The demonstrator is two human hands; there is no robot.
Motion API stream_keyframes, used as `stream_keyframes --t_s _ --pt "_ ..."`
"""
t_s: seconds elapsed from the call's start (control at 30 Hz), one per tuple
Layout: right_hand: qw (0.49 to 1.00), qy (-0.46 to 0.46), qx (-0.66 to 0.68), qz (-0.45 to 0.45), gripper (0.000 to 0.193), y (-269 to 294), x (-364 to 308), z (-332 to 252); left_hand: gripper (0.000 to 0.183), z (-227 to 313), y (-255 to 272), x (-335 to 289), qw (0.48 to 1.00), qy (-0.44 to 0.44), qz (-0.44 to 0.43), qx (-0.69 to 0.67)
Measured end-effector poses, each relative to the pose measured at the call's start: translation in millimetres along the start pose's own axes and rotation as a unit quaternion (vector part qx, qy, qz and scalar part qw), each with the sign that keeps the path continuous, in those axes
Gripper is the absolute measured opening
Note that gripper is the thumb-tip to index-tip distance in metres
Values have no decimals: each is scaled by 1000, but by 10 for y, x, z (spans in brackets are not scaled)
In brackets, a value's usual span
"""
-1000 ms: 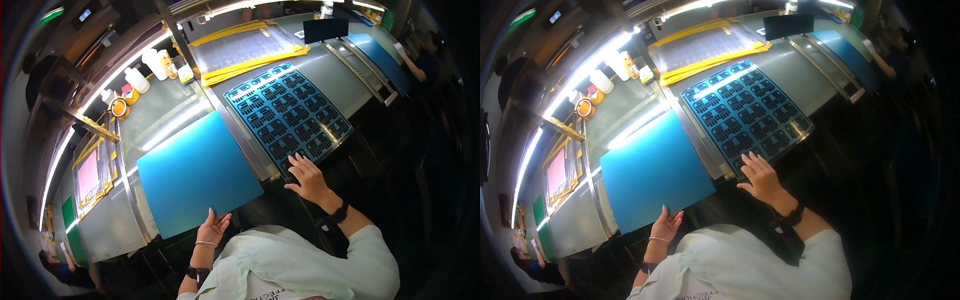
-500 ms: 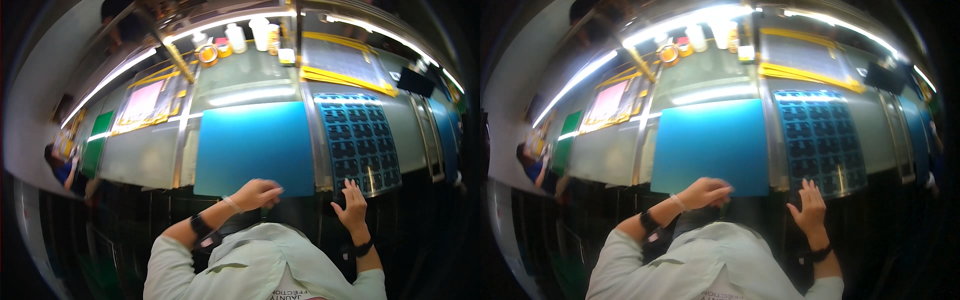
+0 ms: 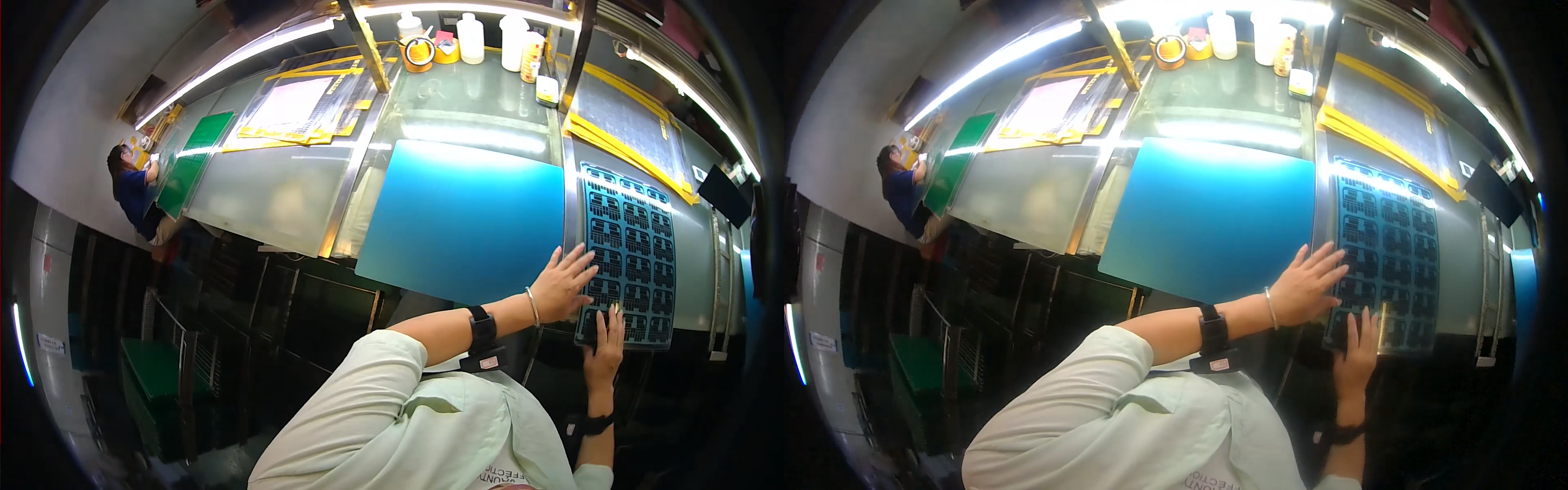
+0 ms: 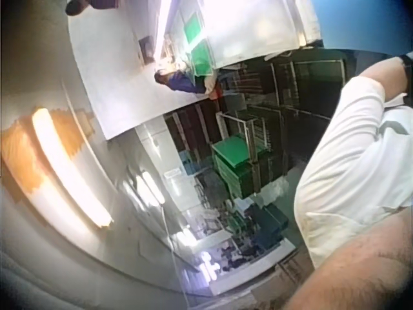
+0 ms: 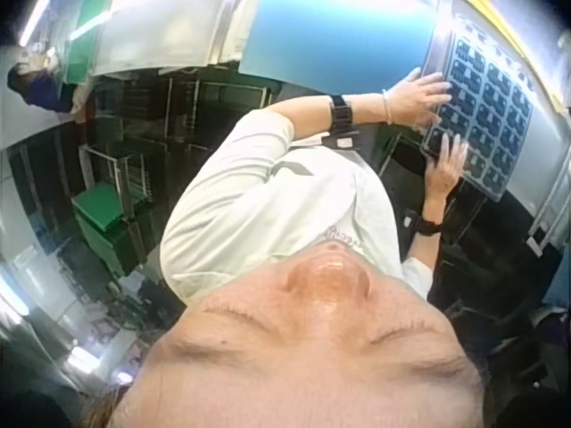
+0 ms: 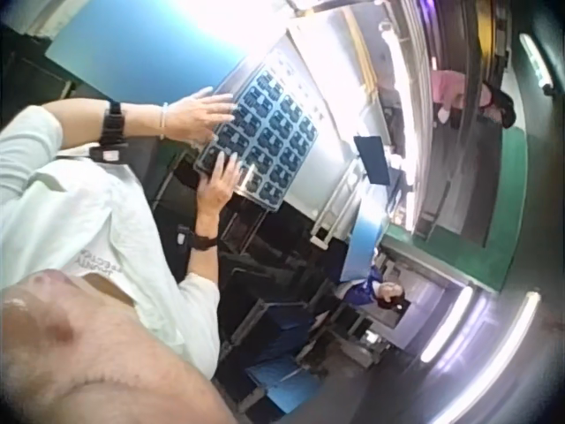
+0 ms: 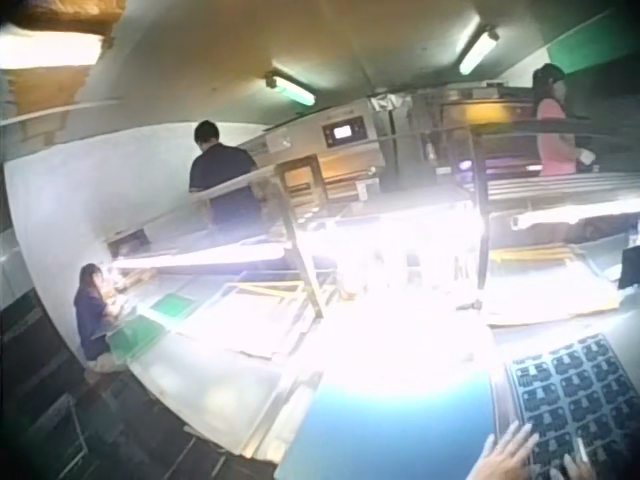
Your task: Applying and aligning thin film sheets onto blue circuit boards at a production workstation.
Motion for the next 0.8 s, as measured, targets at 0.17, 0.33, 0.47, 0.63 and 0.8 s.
stream_keyframes --t_s 0.17,0.33,0.47,0.63,0.8 --pt "984 29 82 155 34 713 367 256 60 11 364 33 990 7 134 -37" --pt "763 -360 291 451 42 1709 -258 1554 64 214 588 218 985 -22 170 -10" --pt "541 -495 590 338 51 813 -269 1826 64 41 334 338 996 -28 53 67" --pt "577 -515 626 104 32 -122 -659 1814 65 -246 -96 270 981 -8 -116 155" --pt "924 -375 64 45 21 602 -259 623 67 -294 -193 389 982 -2 -106 156"
Point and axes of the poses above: each hand's wrist, its own x-axis towards the middle knuckle, its own y-axis out of the back of the hand, z = x × y, the point moved 2 cm from there along x, towards the middle knuckle, and after that the axes turned 3 degrees about -y, right-handed, at the moved point
